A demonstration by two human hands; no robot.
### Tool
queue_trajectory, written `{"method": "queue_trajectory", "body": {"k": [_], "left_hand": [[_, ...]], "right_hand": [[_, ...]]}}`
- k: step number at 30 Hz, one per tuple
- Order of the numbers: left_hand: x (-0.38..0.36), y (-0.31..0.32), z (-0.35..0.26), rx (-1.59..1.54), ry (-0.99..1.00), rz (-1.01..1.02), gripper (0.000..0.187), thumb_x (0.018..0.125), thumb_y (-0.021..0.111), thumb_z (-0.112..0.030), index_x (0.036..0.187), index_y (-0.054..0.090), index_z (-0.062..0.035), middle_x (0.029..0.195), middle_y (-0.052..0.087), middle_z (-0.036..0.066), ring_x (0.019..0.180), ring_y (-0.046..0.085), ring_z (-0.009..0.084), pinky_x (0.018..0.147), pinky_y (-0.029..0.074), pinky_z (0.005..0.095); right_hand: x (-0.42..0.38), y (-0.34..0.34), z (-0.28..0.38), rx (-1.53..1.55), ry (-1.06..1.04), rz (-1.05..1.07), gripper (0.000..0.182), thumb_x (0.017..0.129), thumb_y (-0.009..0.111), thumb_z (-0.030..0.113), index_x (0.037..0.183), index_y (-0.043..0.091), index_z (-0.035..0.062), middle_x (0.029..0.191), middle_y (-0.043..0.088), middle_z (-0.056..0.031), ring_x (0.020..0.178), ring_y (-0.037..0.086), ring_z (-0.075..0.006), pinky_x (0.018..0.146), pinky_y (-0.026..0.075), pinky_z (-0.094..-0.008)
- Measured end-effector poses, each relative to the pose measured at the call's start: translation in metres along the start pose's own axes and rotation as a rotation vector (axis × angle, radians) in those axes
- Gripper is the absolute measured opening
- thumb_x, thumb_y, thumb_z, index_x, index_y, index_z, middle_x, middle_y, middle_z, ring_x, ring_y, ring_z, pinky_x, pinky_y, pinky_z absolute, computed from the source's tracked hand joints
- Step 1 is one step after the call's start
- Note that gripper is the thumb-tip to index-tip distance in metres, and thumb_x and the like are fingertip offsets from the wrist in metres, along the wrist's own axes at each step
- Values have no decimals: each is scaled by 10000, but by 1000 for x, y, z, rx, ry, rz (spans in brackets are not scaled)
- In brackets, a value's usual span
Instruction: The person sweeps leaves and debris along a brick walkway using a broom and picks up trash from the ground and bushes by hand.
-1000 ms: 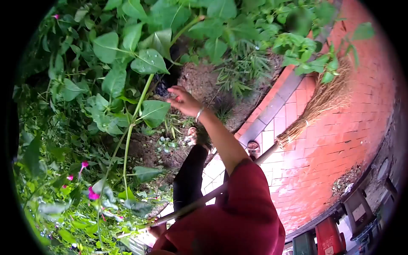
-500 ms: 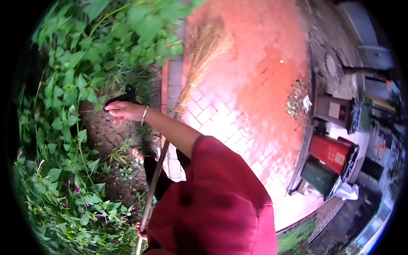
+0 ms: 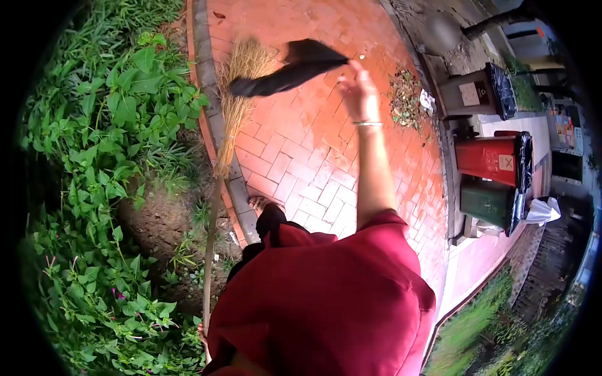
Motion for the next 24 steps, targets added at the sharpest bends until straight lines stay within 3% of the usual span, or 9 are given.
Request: {"method": "queue_trajectory", "body": {"k": [4,6,9,11,15,18,20,22,24], "left_hand": [[20,-14,-5,-118,62,-190,187,795,526,-154,925,584,-33,1003,606,68,968,560,184,777,452,335],[1,-1,-7,-79,13,-76,197,814,502,-159,935,574,-21,1017,595,80,948,563,189,784,456,344],[-19,-7,-10,21,7,177,235,842,485,-195,979,547,-16,1037,564,73,1007,517,193,830,441,356],[-54,11,-11,65,52,266,281,853,486,-215,1049,517,-17,1072,543,65,1077,470,199,877,410,347],[-133,50,-20,184,114,500,416,846,504,-265,1182,425,-33,1211,474,96,1184,381,240,969,315,362],[-196,83,-32,319,259,783,417,819,540,-311,1143,448,-65,1241,453,117,1201,358,287,1019,230,419],[-217,81,-48,321,472,874,354,810,553,-361,1023,504,-83,1075,539,97,1143,408,296,1010,228,463],[-256,95,-53,290,528,917,358,827,509,-426,777,451,-76,735,434,41,992,446,293,1000,218,509],[-286,92,-60,324,570,952,427,780,546,-497,706,423,-94,668,437,39,863,478,250,976,264,503]], "right_hand": [[-35,-96,47,-166,-47,-230,492,874,494,310,1255,369,25,1107,502,-25,801,550,-163,709,433,-267],[-64,-131,40,-418,87,-346,497,839,548,280,1240,397,29,1142,471,-42,943,541,-179,741,435,-286],[-107,-209,-15,-1030,138,-218,402,809,581,170,1167,460,36,864,613,-34,775,600,-139,600,470,-260],[-152,-220,-63,-973,302,-152,392,799,590,138,1151,459,25,877,623,-69,716,610,-145,557,481,-265],[-257,-158,-143,-850,584,115,262,820,572,169,1036,514,34,876,616,-71,704,627,-175,543,497,-279],[-314,-94,-206,-662,835,303,358,821,578,313,1056,494,55,934,594,-54,738,621,-181,550,496,-279],[-340,-36,-222,-418,1007,295,468,777,601,410,1063,499,53,844,583,-90,715,562,-154,582,484,-306],[-355,22,-206,-212,1046,248,553,761,566,511,1070,493,58,846,565,-134,717,545,-190,641,483,-330],[-344,35,-228,-38,1134,268,590,754,543,553,1060,496,51,843,560,-152,714,546,-220,666,481,-352]]}}
Point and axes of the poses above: each hand's wrist, its own x-axis towards the middle knuckle, its own y-axis out of the palm, z = x × y, the point moved 1 cm from there along x, towards the middle knuckle
